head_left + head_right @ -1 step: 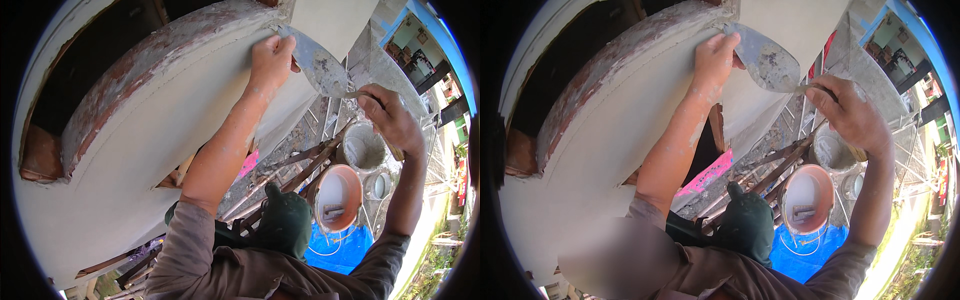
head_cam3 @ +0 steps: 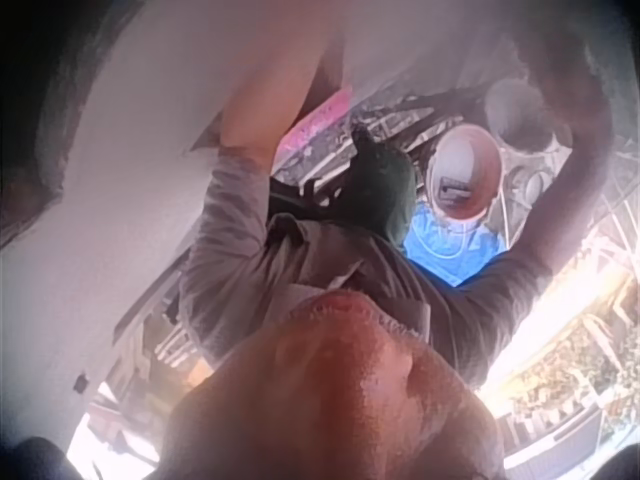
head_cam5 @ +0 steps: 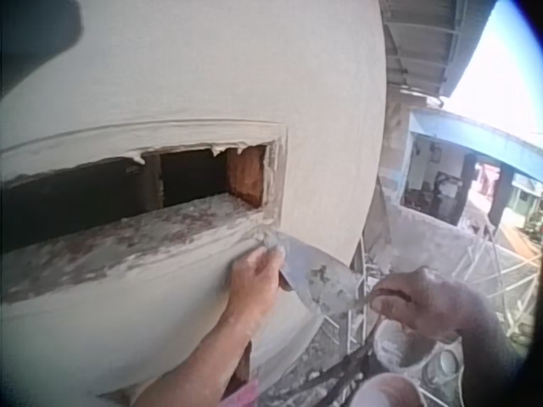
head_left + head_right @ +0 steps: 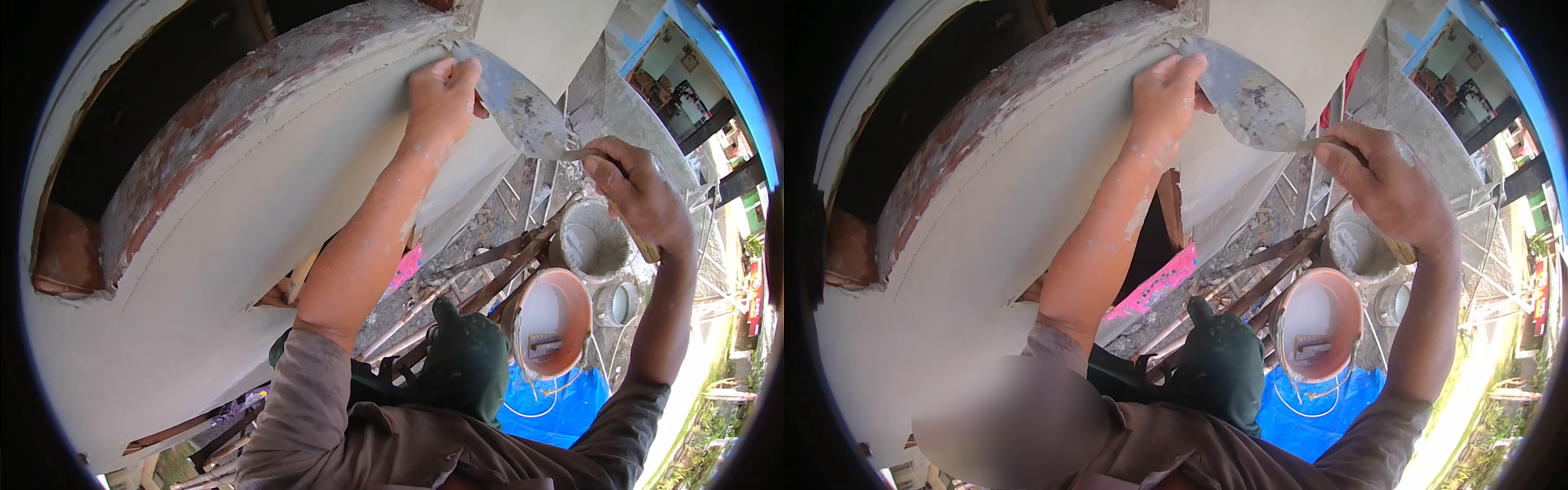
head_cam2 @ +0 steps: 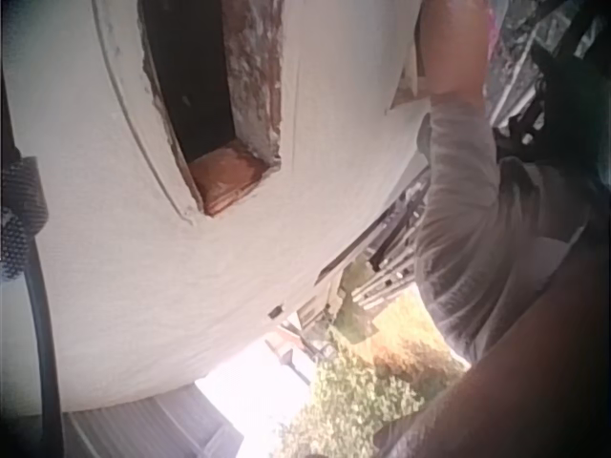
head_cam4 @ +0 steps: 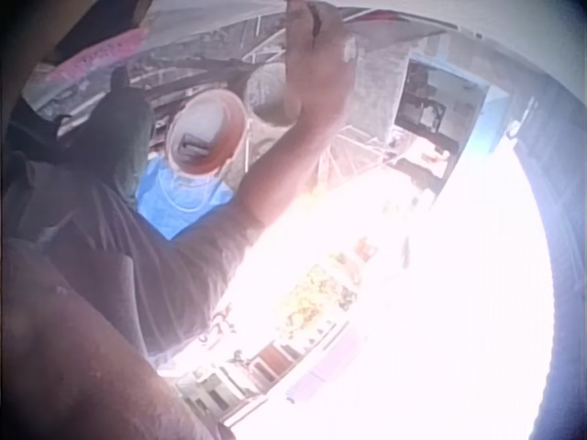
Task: The person applies plaster to a rectangular opening in a wall using a trowel and hawk, smoothing the surface around the edges. They repeatedly scoop plaster from a bucket and spread it evenly over the exposed brick area.
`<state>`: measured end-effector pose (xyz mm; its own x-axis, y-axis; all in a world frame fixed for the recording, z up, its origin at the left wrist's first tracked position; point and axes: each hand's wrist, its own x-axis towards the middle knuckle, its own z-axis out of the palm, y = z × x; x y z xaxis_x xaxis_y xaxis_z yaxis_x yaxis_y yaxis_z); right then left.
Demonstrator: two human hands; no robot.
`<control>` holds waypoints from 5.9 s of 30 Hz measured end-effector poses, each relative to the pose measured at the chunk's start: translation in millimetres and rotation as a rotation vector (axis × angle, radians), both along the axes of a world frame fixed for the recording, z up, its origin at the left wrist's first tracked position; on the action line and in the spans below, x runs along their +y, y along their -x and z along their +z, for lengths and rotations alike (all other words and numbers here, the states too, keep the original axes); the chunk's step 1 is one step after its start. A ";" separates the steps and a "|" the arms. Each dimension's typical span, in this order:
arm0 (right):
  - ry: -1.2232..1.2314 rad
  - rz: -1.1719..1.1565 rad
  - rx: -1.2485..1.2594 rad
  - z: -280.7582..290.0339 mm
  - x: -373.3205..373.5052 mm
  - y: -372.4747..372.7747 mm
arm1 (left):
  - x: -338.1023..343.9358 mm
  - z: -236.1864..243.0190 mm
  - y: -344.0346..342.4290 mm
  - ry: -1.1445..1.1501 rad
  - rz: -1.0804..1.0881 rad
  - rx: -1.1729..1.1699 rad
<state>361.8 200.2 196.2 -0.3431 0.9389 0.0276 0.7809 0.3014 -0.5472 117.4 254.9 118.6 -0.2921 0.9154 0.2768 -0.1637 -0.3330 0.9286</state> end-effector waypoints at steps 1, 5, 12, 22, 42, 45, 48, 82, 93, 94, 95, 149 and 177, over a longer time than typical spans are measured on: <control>-0.016 0.053 0.025 0.5 -2.2 0.9 | -2.1 0.1 0.3 -0.011 0.017 0.009; -0.021 0.053 -0.003 3.9 -11.6 8.2 | -11.1 2.4 4.6 -0.008 0.033 -0.043; -0.056 0.182 -0.025 9.4 -19.1 22.9 | -32.7 5.1 21.9 0.008 0.035 -0.054; -0.094 0.242 -0.041 15.3 -41.1 39.2 | -57.3 2.6 34.7 -0.037 0.097 -0.064; -0.074 0.347 -0.030 21.9 -72.0 68.0 | -117.1 4.9 65.4 -0.084 0.198 -0.115; -0.092 0.402 -0.068 23.5 -75.9 73.1 | -127.1 6.4 70.4 -0.068 0.227 -0.133; -0.068 0.457 -0.060 24.2 -79.4 76.2 | -139.7 4.0 73.4 -0.077 0.286 -0.134; -1.331 0.521 -0.705 21.4 189.6 -35.7 | 0.5 141.8 50.4 -0.015 -0.003 1.627; -1.254 0.265 -0.373 37.2 110.0 34.1 | -26.2 142.6 82.0 -0.029 -0.091 1.631; -1.230 0.248 -0.351 40.2 102.7 41.7 | -29.5 143.2 84.7 -0.021 -0.091 1.632; -1.207 0.231 -0.329 42.6 96.8 47.9 | -32.4 144.5 87.1 -0.015 -0.090 1.634; -0.942 0.874 -0.259 90.8 4.4 181.0 | -259.7 149.4 208.1 0.280 0.218 1.652; -0.580 0.464 0.070 -66.3 -60.8 125.8 | -310.1 -112.8 163.8 0.440 -0.036 1.439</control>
<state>236.0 139.4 129.9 -0.6800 0.5257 0.5111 0.4722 0.8473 -0.2434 -46.4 -55.2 5.8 0.0063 0.9999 0.0084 0.9471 -0.0087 0.3209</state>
